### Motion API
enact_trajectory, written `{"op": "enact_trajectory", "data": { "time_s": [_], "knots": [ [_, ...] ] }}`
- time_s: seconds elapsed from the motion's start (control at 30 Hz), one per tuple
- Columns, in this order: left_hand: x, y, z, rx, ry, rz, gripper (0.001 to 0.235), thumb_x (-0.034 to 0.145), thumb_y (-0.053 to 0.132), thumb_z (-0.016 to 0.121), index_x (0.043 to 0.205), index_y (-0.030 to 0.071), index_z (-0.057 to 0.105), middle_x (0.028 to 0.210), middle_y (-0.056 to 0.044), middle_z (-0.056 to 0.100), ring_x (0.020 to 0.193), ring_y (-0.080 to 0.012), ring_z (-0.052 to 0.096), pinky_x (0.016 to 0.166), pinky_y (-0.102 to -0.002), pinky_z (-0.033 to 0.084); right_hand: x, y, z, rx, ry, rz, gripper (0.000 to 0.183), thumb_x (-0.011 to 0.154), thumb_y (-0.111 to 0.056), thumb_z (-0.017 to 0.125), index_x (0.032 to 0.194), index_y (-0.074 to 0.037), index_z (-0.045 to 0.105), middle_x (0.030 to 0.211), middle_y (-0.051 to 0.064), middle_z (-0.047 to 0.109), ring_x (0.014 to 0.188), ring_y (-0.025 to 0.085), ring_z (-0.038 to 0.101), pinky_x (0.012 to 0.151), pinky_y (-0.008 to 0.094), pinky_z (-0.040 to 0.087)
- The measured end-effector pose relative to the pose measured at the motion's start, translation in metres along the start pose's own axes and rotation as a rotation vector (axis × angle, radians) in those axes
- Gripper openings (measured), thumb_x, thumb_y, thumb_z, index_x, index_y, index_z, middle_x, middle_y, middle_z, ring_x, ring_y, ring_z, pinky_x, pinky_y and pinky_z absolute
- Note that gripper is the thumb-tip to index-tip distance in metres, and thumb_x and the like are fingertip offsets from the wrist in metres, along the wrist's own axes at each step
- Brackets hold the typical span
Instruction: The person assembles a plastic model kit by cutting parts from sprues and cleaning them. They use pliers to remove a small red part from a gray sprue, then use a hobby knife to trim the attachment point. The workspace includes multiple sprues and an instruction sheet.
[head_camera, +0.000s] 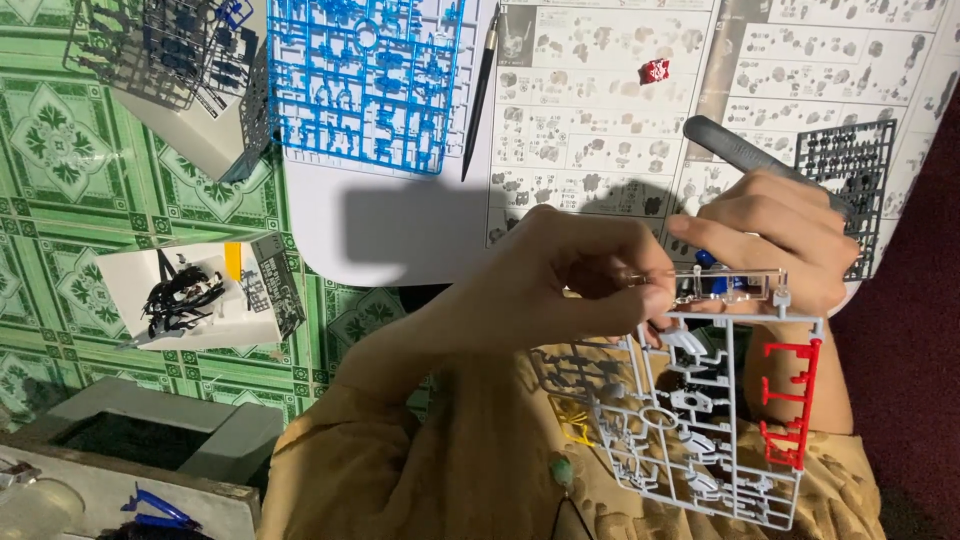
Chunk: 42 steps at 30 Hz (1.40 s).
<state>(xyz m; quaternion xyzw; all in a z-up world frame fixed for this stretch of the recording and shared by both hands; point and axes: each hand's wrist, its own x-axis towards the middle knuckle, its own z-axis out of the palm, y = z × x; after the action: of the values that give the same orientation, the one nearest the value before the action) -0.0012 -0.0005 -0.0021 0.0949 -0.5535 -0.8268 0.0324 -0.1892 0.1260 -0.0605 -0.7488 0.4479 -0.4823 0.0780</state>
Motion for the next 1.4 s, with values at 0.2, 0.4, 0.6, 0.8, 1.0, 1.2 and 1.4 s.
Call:
{"op": "enact_trajectory", "data": {
  "time_s": [0.2,0.4,0.6,0.8,1.0,1.2,1.4],
  "knots": [
    [0.0,0.001,0.0,0.015,0.003,-0.003,0.012,0.096,0.02,0.055,0.09,0.012,0.061,0.084,-0.001,0.068,0.056,-0.0013,0.045,0.053,-0.016,0.036,-0.002,-0.001,0.002,-0.019,0.005,0.047,0.046,0.09,-0.026,0.048,0.087,0.018,0.061,0.072,0.023,0.058,0.056,0.031,0.053,0.052,0.037,0.039],
    [0.0,-0.002,0.0,-0.028,0.002,-0.004,0.011,0.097,0.019,0.056,0.091,0.012,0.062,0.085,-0.001,0.068,0.063,-0.0026,0.053,0.056,-0.015,0.04,-0.005,0.0,0.004,-0.048,0.014,0.022,0.043,0.091,-0.025,0.05,0.085,0.016,0.061,0.071,0.022,0.06,0.053,0.029,0.053,0.048,0.036,0.038],
    [0.001,-0.011,-0.002,-0.057,0.02,-0.009,0.009,0.098,0.016,0.055,0.091,0.012,0.06,0.086,-0.003,0.067,0.078,-0.0087,0.067,0.06,-0.015,0.044,-0.019,0.002,0.012,-0.046,0.075,0.045,0.044,0.09,-0.026,0.053,0.086,0.017,0.062,0.072,0.023,0.062,0.052,0.029,0.053,0.048,0.036,0.041],
    [0.006,-0.04,-0.019,-0.046,0.114,0.132,0.008,0.099,0.011,0.054,0.094,0.015,0.06,0.083,-0.001,0.066,0.061,-0.0017,0.048,0.054,-0.016,0.038,-0.087,-0.008,0.0,0.039,0.013,0.95,0.051,0.09,-0.047,0.05,0.091,0.002,0.063,0.093,0.011,0.068,0.08,0.017,0.06,0.073,0.031,0.044],
    [0.007,-0.066,-0.035,0.044,0.291,-0.101,0.01,0.09,0.014,0.063,0.09,0.003,0.062,0.08,-0.005,0.064,0.07,-0.0137,0.066,0.064,-0.025,0.059,-0.108,-0.013,-0.009,0.482,-0.047,1.008,0.042,0.073,-0.021,0.075,0.112,-0.009,0.065,0.083,0.0,0.07,0.049,0.001,0.049,0.044,0.014,0.039],
    [0.006,-0.073,-0.041,0.137,0.308,-0.218,0.006,0.088,0.008,0.062,0.087,0.003,0.062,0.081,-0.011,0.072,0.076,-0.0174,0.071,0.068,-0.026,0.06,-0.074,-0.022,-0.002,0.48,-0.138,1.089,0.012,0.081,-0.013,0.07,0.089,-0.006,0.074,0.071,0.0,0.07,0.055,0.002,0.051,0.048,0.016,0.039],
    [0.006,-0.081,-0.04,0.26,0.266,-0.443,0.008,0.084,0.013,0.057,0.083,0.009,0.063,0.08,-0.005,0.073,0.077,-0.0136,0.072,0.071,-0.028,0.058,-0.082,-0.014,-0.005,0.41,-0.118,1.018,0.01,0.081,-0.008,0.066,0.087,-0.005,0.073,0.077,0.005,0.071,0.053,0.008,0.056,0.045,0.019,0.038]
  ]
}}
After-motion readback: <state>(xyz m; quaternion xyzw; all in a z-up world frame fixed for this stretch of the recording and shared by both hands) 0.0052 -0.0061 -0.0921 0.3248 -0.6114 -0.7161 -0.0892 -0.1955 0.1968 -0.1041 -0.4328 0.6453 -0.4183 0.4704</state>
